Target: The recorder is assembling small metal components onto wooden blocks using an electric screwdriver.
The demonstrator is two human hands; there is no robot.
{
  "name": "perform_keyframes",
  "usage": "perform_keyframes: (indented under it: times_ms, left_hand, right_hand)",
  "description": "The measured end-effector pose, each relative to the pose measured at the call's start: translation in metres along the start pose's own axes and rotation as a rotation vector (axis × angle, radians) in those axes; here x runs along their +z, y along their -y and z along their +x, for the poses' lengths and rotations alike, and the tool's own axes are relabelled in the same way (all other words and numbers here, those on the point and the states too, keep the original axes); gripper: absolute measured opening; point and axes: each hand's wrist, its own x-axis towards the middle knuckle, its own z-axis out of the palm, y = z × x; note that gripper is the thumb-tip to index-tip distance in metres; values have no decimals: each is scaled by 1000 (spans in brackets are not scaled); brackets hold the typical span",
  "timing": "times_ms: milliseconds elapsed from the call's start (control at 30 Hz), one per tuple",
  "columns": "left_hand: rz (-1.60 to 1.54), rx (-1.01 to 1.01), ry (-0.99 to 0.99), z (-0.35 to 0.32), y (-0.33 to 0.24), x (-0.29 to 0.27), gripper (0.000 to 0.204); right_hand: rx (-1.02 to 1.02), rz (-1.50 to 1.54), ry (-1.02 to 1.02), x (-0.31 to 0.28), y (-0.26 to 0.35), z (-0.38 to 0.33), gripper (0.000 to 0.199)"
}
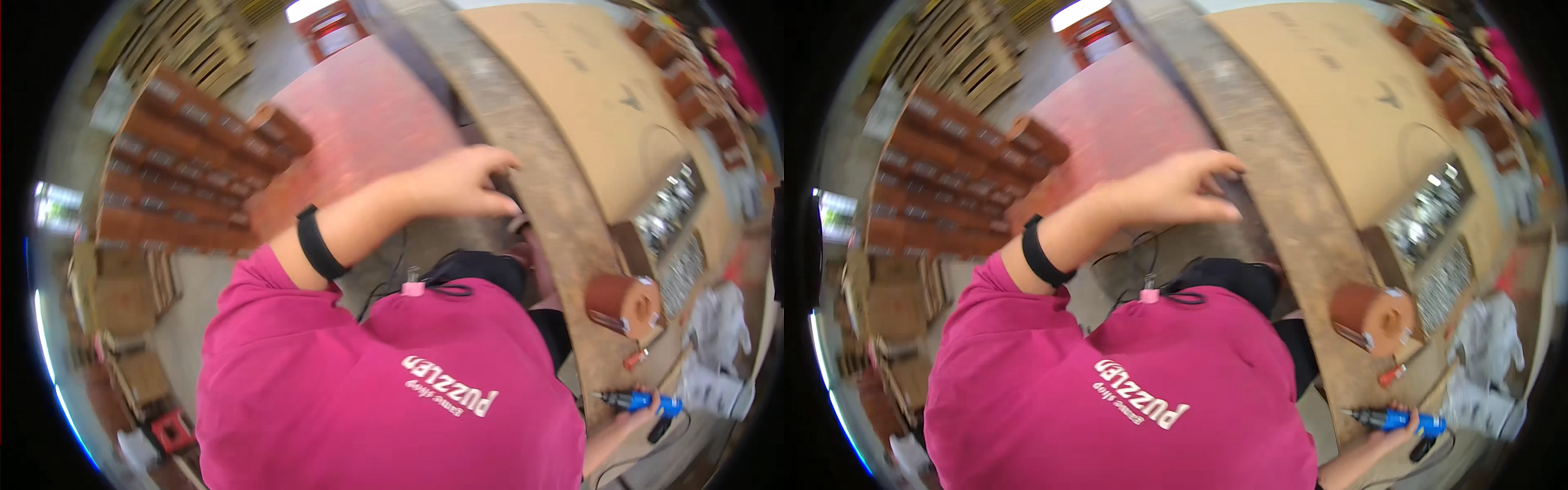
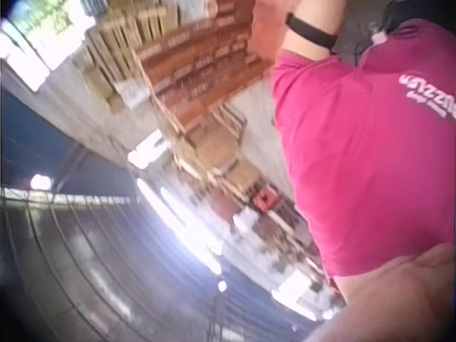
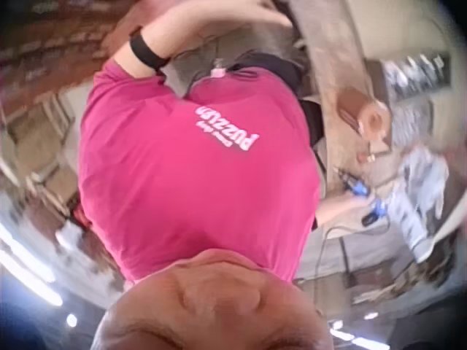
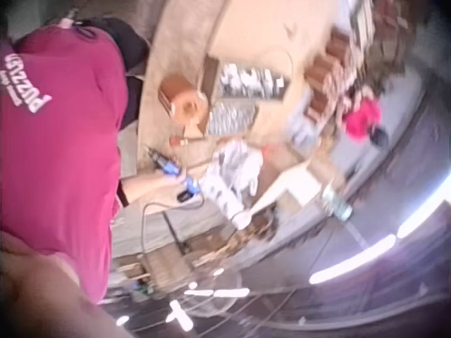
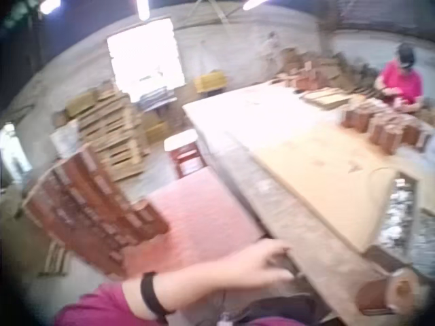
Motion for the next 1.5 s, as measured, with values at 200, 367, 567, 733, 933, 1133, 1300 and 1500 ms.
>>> perform_keyframes:
  times_ms: [200,367,567,733,933,1133,1300,1500]
  left_hand:
    - [575,-874,332,-209,168,-50,24]
    - [-265,-1331,1287,-327,148,38,37]
    - [-860,-815,762,-312,92,102,37]
    - [-875,-764,606,-310,101,108,43]
    - [-314,-643,494,-292,78,86,43]
    - [-380,-559,379,-275,51,74,30]
    - [-556,-815,264,-296,66,105,18]
    - [-662,-772,-54,-300,45,108,11]
  right_hand:
    - [4,-139,-7,-2,18,19,20]
    - [102,-261,59,32,4,4,20]
    - [356,-372,329,100,-34,-48,21]
    - [666,-461,687,202,-109,-109,22]
    - [886,-485,874,287,-162,-158,23]
    - [940,-504,921,304,-174,-166,24]
    - [963,-527,950,310,-178,-168,25]
    - [981,-567,979,318,-179,-164,27]
